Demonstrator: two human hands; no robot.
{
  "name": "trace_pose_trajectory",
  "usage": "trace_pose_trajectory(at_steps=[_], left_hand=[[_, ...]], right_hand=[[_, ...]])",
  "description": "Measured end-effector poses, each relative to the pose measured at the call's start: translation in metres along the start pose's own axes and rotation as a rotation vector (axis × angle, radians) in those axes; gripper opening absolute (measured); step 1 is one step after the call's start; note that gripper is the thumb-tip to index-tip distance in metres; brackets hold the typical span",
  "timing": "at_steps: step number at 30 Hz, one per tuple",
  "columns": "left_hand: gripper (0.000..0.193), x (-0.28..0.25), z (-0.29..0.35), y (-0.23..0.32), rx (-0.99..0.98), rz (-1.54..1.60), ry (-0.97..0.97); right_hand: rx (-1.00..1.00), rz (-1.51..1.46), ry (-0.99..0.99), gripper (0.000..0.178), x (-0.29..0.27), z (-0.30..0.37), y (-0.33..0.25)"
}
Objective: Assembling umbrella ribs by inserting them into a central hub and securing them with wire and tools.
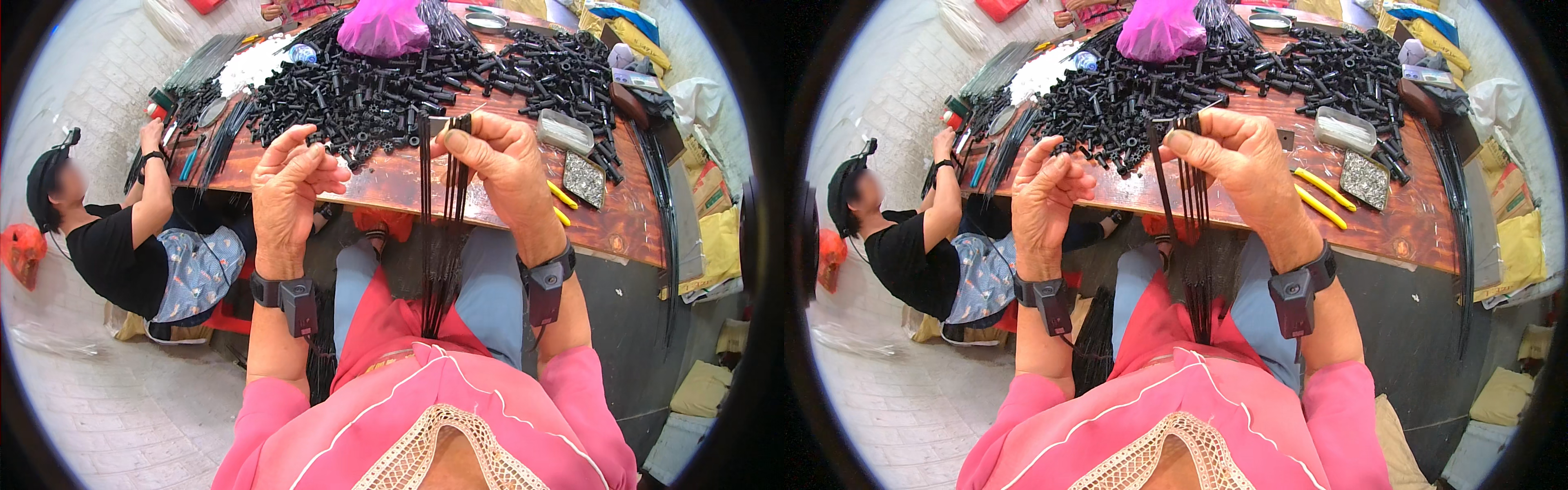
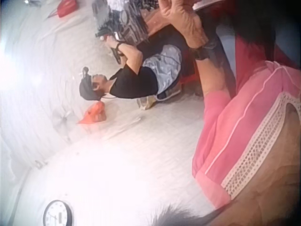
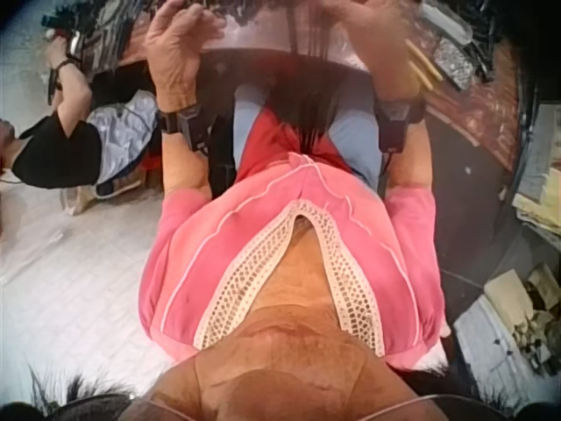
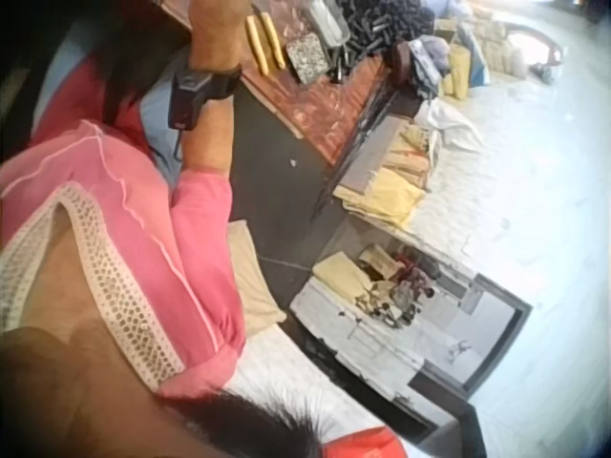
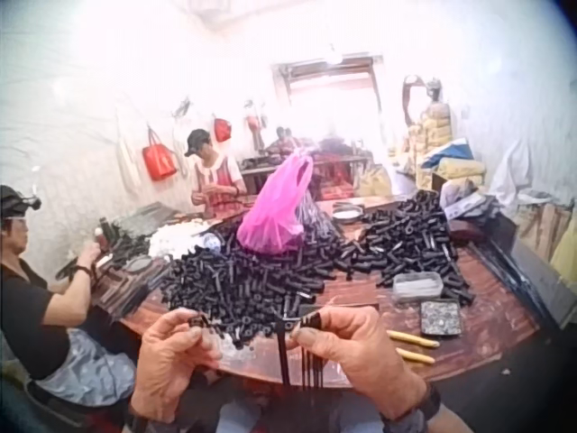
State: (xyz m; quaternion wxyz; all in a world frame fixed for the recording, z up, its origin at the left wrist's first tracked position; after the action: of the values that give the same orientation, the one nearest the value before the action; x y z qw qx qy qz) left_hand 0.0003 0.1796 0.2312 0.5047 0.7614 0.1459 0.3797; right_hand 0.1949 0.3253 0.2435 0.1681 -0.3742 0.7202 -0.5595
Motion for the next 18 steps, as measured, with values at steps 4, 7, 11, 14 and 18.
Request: trace_pose_trajectory(at_steps=[4,7,11,14,18], left_hand=[[0.023,0.027,-0.009,0.006,-0.076,0.141,-0.131],[0.020,0.053,-0.019,0.014,-0.085,0.263,-0.206],[0.013,0.083,-0.028,0.013,-0.081,0.120,-0.286],[0.010,0.103,-0.021,0.014,-0.036,-0.011,-0.319],[0.013,0.107,-0.015,0.010,-0.071,-0.037,-0.346]], right_hand=[[-0.022,-0.040,-0.052,0.014,0.016,0.009,-0.012],[0.008,-0.034,-0.086,0.013,0.031,0.016,-0.021],[0.065,-0.084,-0.094,0.014,0.040,0.021,-0.016],[0.060,-0.097,-0.085,0.014,0.045,0.022,-0.019],[-0.031,-0.066,-0.027,0.011,0.045,0.019,-0.022]])
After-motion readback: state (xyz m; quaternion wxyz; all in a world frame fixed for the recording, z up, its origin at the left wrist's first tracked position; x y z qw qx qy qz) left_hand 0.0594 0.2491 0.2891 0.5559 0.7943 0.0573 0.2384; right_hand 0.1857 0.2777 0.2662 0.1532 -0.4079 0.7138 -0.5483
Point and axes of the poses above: each hand's wrist, its own z-axis away from the middle knuckle, its own x-axis out of the palm, y = z × x, the point moved 9 cm from there along -z, towards the middle knuckle, and after that the axes turned 8 degrees about y, right-handed, at the moved point
